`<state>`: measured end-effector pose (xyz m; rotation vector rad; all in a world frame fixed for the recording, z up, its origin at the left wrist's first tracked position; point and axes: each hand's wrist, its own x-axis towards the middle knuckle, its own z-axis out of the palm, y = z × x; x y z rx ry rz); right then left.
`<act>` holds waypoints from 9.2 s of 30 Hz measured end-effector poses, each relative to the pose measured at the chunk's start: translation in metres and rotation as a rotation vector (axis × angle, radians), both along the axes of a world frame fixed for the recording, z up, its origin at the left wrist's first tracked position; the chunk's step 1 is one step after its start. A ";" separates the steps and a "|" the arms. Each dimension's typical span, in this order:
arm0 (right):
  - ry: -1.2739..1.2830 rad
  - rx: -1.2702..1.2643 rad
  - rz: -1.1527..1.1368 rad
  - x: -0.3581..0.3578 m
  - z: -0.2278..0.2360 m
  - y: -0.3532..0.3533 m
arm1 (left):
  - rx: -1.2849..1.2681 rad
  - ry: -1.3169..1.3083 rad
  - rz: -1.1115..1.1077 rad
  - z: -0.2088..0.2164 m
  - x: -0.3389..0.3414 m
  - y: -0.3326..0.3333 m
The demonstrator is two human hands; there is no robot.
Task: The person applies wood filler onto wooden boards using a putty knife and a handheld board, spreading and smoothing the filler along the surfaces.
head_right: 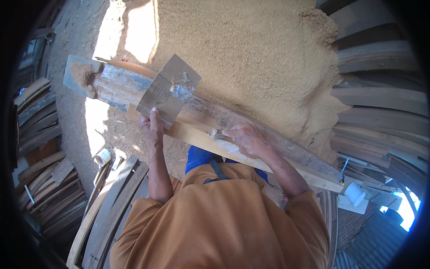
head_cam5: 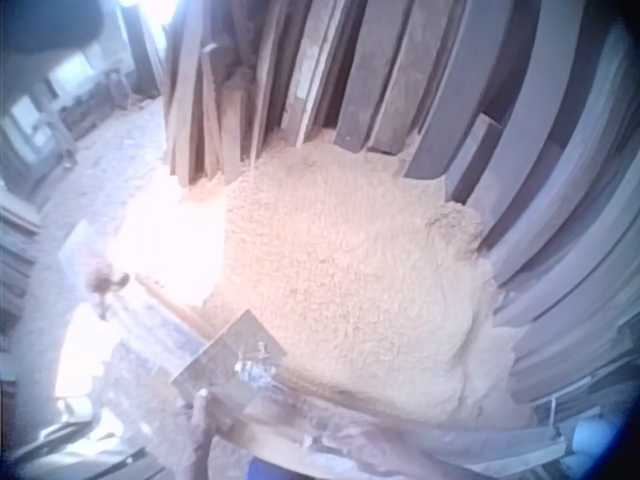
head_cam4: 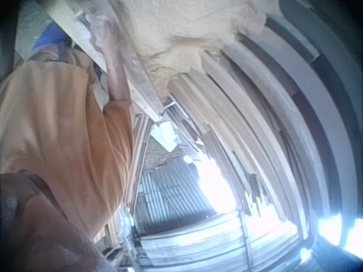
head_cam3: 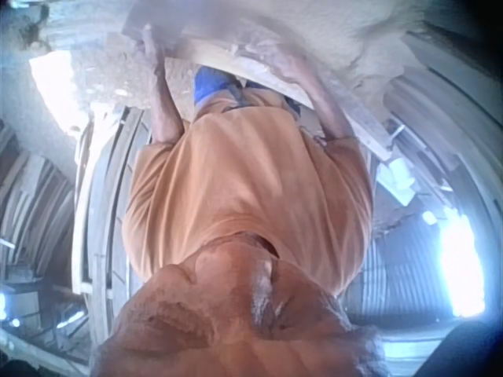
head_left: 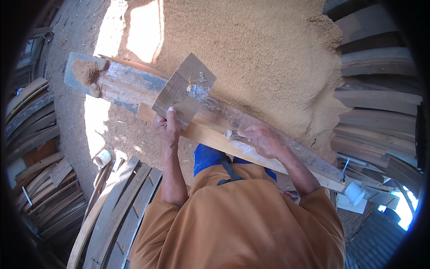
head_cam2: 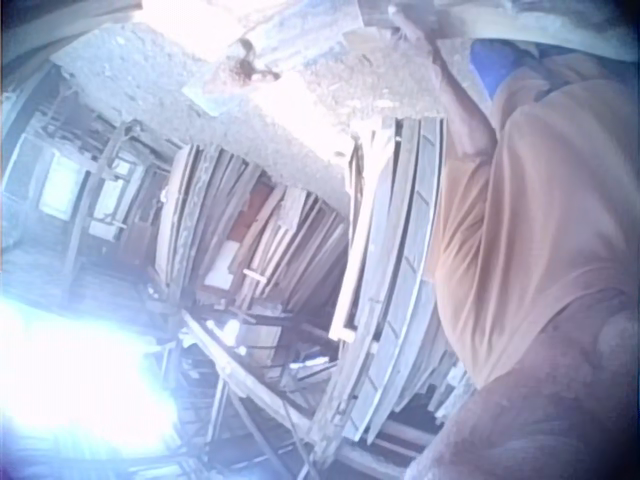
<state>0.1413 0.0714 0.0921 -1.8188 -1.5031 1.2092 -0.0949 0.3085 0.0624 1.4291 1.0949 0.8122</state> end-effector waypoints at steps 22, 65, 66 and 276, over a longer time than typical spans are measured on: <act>-0.051 -0.096 -0.018 0.027 0.006 -0.016 | 0.027 0.031 0.017 0.002 0.003 0.001; 0.394 -0.360 0.048 0.050 -0.029 0.003 | 0.012 0.074 0.028 0.001 0.003 -0.001; 0.398 -0.360 0.044 0.048 -0.028 0.008 | 0.016 0.076 0.042 0.000 0.003 -0.002; 0.143 -0.197 -0.173 -0.020 0.014 -0.073 | 0.948 0.763 -1.238 0.038 -0.012 -0.012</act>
